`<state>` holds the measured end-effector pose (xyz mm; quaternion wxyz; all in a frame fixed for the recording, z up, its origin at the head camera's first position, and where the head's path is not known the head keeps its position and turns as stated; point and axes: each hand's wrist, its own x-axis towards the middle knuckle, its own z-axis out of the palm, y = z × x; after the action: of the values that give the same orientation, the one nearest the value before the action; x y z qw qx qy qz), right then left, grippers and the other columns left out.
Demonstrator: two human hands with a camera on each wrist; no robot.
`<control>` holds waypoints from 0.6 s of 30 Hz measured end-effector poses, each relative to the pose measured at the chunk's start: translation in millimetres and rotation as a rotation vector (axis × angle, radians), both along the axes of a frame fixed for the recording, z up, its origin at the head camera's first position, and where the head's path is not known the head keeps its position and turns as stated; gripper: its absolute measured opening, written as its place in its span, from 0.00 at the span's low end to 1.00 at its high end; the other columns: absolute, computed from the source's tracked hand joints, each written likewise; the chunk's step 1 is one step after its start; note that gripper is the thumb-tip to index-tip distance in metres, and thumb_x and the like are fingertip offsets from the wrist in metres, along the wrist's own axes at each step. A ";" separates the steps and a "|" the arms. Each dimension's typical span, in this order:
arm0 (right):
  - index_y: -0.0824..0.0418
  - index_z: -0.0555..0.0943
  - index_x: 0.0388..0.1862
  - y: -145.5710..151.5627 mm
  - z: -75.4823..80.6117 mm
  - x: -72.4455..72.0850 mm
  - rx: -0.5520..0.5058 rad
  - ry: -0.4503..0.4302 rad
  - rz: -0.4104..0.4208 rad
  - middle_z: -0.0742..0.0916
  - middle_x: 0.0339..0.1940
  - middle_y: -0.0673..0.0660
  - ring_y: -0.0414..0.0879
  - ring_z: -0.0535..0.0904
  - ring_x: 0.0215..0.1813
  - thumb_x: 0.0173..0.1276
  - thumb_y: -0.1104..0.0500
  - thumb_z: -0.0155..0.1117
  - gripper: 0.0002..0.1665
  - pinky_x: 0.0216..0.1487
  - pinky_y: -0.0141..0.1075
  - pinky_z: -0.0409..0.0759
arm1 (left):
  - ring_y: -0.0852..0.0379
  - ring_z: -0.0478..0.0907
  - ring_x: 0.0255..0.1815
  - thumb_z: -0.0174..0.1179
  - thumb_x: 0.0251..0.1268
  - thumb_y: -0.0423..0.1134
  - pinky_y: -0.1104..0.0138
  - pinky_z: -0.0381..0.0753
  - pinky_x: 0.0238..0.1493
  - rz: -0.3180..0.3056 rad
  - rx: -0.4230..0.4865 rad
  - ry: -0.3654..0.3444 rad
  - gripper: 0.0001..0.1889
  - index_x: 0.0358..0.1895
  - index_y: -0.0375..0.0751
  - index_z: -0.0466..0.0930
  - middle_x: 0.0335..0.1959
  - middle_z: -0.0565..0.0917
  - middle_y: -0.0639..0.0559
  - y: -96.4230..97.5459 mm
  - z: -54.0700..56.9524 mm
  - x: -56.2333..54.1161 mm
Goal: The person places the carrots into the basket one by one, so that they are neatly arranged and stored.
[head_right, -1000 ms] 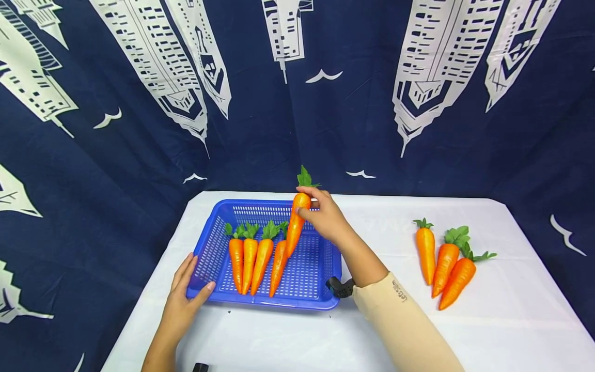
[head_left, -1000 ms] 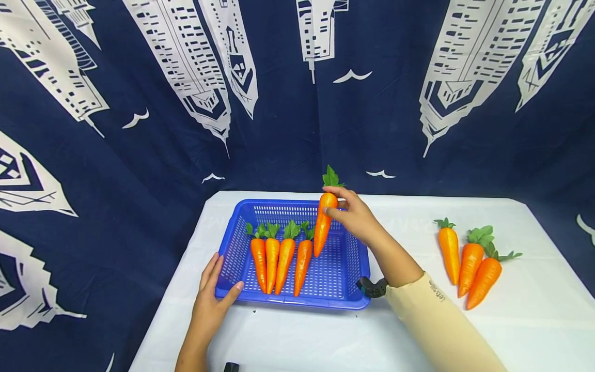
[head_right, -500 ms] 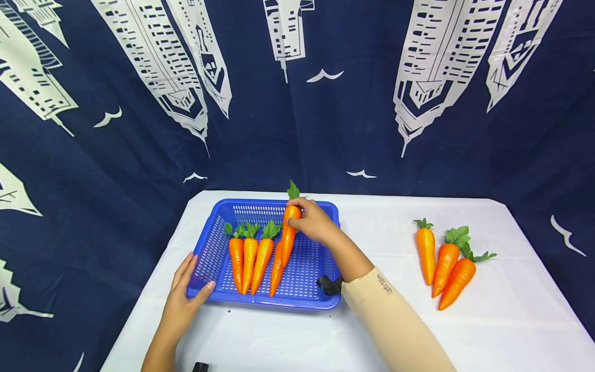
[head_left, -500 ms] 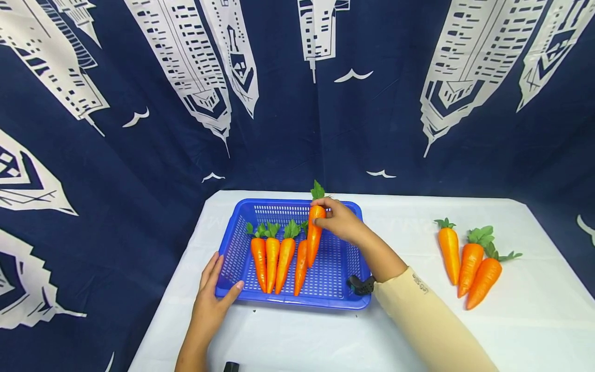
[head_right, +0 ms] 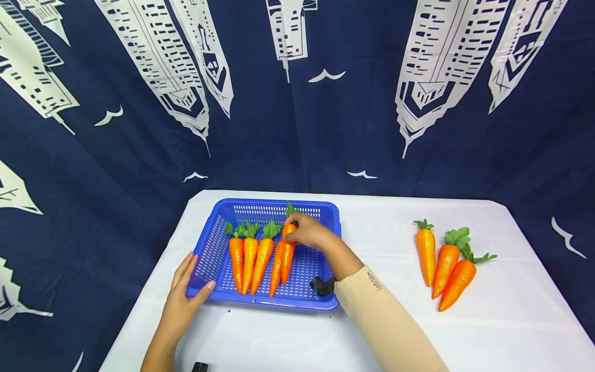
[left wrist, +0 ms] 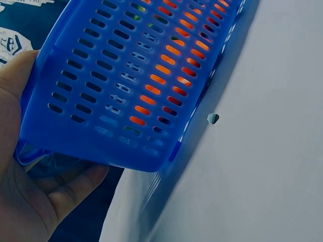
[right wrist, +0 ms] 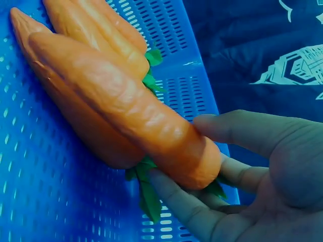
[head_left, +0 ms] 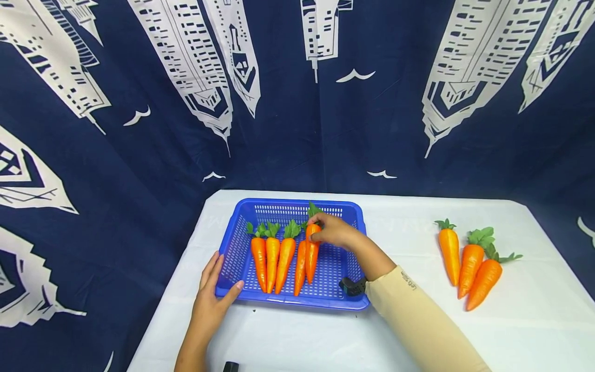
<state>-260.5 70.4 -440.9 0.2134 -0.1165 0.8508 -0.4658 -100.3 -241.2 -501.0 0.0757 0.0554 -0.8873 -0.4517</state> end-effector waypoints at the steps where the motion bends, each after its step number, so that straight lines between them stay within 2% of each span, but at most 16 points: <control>1: 0.63 0.78 0.54 -0.5 -0.6 0.3 0.004 -0.007 0.004 0.83 0.49 0.62 0.51 0.81 0.45 0.60 0.64 0.70 0.22 0.49 0.38 0.85 | 0.43 0.48 0.84 0.69 0.65 0.50 0.34 0.51 0.78 -0.001 0.000 0.000 0.44 0.81 0.56 0.55 0.84 0.49 0.59 -0.1 -0.1 0.0; 7: 0.63 0.78 0.53 -1.2 -4.1 1.2 0.049 -0.013 0.030 0.84 0.48 0.61 0.52 0.80 0.47 0.56 0.67 0.73 0.25 0.56 0.42 0.84 | 0.44 0.49 0.84 0.69 0.65 0.50 0.35 0.52 0.78 0.002 -0.002 0.011 0.44 0.81 0.56 0.55 0.84 0.49 0.59 0.0 -0.7 0.5; 18: 0.64 0.77 0.54 3.8 -10.2 -1.4 0.046 -0.044 0.030 0.83 0.51 0.63 0.53 0.80 0.50 0.53 0.71 0.70 0.27 0.59 0.44 0.84 | 0.44 0.49 0.84 0.69 0.65 0.51 0.35 0.52 0.78 -0.004 0.001 0.015 0.44 0.81 0.56 0.55 0.84 0.49 0.60 -0.7 -1.5 -0.3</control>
<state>-261.9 74.2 -451.0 0.2417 -0.1141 0.8546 -0.4452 -100.5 -241.9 -502.4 0.0814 0.0502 -0.8866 -0.4525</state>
